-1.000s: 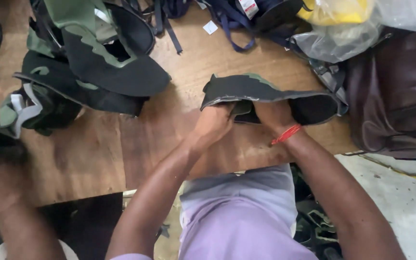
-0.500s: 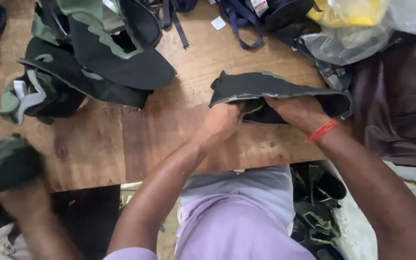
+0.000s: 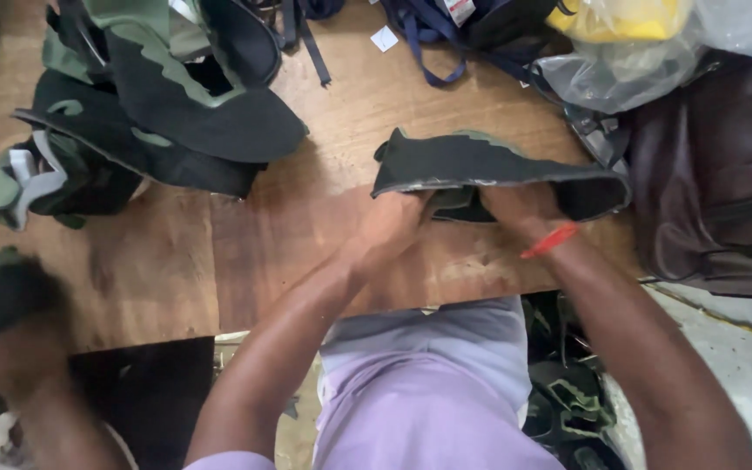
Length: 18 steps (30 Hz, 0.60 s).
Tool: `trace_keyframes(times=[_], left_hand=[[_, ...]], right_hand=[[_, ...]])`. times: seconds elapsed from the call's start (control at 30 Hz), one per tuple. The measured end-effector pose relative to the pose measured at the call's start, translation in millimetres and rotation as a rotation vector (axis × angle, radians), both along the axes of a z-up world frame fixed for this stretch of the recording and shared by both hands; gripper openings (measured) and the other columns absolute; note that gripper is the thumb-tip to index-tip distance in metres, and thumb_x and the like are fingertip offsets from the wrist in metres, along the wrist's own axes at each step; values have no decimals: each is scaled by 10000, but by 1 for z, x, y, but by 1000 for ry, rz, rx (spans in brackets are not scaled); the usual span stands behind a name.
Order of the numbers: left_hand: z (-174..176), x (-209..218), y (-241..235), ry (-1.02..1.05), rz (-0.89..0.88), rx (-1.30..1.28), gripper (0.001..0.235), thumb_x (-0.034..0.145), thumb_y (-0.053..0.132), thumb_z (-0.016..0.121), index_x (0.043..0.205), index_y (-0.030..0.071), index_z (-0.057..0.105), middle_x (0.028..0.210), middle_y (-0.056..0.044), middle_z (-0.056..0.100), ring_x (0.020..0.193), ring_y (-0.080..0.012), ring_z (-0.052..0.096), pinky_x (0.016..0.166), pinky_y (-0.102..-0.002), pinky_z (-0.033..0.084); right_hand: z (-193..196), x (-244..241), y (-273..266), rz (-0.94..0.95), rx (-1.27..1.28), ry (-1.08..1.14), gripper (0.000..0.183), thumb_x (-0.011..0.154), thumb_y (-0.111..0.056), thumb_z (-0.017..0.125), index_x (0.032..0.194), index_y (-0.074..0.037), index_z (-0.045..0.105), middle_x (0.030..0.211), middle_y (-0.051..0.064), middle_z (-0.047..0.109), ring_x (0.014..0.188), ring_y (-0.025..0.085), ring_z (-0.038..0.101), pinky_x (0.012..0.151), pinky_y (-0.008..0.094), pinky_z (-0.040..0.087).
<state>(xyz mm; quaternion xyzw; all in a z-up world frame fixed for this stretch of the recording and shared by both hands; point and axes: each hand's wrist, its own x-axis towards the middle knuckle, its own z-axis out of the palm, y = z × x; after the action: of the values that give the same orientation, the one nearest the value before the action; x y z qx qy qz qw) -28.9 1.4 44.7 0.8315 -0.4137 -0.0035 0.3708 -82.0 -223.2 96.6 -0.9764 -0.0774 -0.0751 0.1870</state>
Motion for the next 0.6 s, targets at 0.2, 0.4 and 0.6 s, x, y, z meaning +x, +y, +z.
trace_keyframes(times=[0.2, 0.4, 0.6], left_hand=[[5, -10, 6, -70, -23, 303, 355, 999, 199, 503, 1317, 160, 654, 1241, -191, 681, 1093, -354, 654, 886, -469, 553], [16, -2, 22, -87, -256, 329, 471, 935, 89, 495, 1387, 87, 627, 1311, -192, 670, 1030, -342, 702, 875, -452, 579], [29, -9, 26, -3, -288, 453, 462, 979, 162, 516, 1426, 78, 600, 1287, -189, 670, 1074, -360, 695, 867, -455, 578]], right_hand=[[-10, -5, -7, 28, 10, -44, 353, 1070, -239, 500, 1327, -62, 665, 1307, 198, 679, 1183, 400, 644, 985, 489, 504], [9, 1, 8, -39, 127, 66, 360, 1039, -281, 539, 1273, -42, 672, 1275, 187, 688, 1167, 397, 639, 955, 474, 508], [-12, -10, 9, 42, -266, 186, 344, 1023, -226, 526, 1291, -65, 669, 1309, 179, 674, 1213, 377, 632, 1023, 485, 489]])
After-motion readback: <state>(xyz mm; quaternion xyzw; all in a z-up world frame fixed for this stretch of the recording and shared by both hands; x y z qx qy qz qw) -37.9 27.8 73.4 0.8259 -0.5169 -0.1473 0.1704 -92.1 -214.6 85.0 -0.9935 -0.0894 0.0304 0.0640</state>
